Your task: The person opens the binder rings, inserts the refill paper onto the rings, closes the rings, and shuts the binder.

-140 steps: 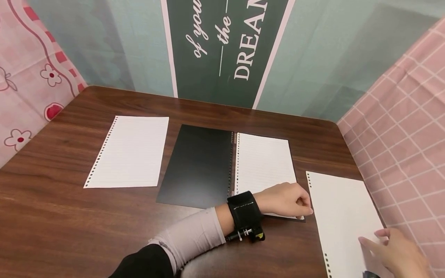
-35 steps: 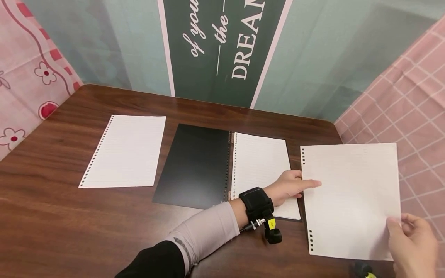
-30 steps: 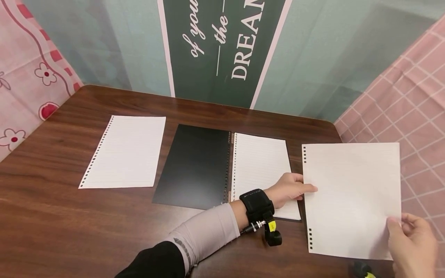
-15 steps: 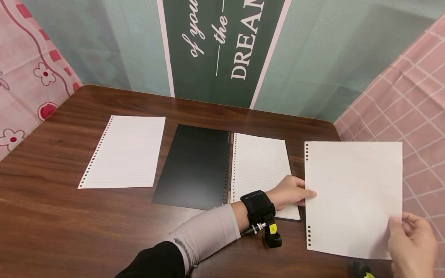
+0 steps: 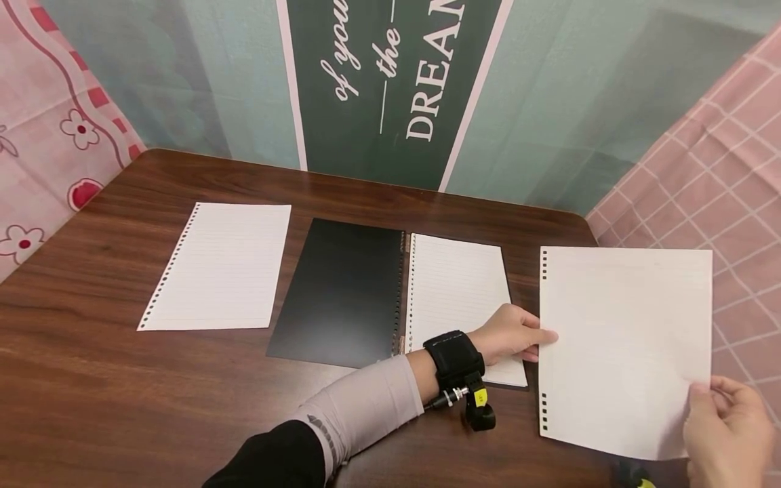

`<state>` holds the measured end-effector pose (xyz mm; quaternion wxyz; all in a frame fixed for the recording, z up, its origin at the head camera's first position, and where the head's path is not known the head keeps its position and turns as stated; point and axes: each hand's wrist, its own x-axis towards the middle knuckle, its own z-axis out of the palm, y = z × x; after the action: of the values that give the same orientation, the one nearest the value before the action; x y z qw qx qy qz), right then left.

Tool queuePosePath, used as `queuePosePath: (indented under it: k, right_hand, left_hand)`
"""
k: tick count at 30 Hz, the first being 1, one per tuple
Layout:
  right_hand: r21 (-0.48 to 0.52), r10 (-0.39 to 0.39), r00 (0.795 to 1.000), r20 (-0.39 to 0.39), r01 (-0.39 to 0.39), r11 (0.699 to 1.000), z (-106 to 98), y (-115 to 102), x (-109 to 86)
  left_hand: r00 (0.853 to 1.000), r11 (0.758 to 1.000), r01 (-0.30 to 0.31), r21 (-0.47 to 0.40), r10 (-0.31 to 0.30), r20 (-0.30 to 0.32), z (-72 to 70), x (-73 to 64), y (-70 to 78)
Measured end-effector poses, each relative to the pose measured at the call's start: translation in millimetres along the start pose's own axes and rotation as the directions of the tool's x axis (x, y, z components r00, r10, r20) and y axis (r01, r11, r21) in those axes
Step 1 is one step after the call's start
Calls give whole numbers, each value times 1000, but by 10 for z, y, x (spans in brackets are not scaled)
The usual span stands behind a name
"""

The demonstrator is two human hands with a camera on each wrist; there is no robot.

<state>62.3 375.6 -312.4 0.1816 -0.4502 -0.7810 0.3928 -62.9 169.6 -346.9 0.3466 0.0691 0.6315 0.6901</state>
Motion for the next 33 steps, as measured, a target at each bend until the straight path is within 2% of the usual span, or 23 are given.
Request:
queuePosePath:
  k: [5,10,15,23,27,33]
  right_hand:
    - [38,-6,1000,12,5,999,1,-20,11]
    - [44,-48,998,27,46,998,29,-22,6]
    - [-18,-70,997,43,71,997,69,-24,7]
    - [-71,-97,994,45,100,992,138,-46,-22]
    - [-78,-132,989,71,137,988,176,-92,-69]
    - [-111,-193,974,116,206,972,210,-127,-102]
  left_hand:
    - [1000,1000,-12,28,12,-6,-39,8,42]
    - [1000,999,-1,44,2,-18,-91,12,80]
    - [1000,998,-1,58,2,-31,-141,20,92]
    - [999,998,-10,54,13,-42,-241,22,97]
    - [999,998,-19,53,21,-39,-308,6,113]
    - [999,999,16,41,-14,-44,-395,-17,140]
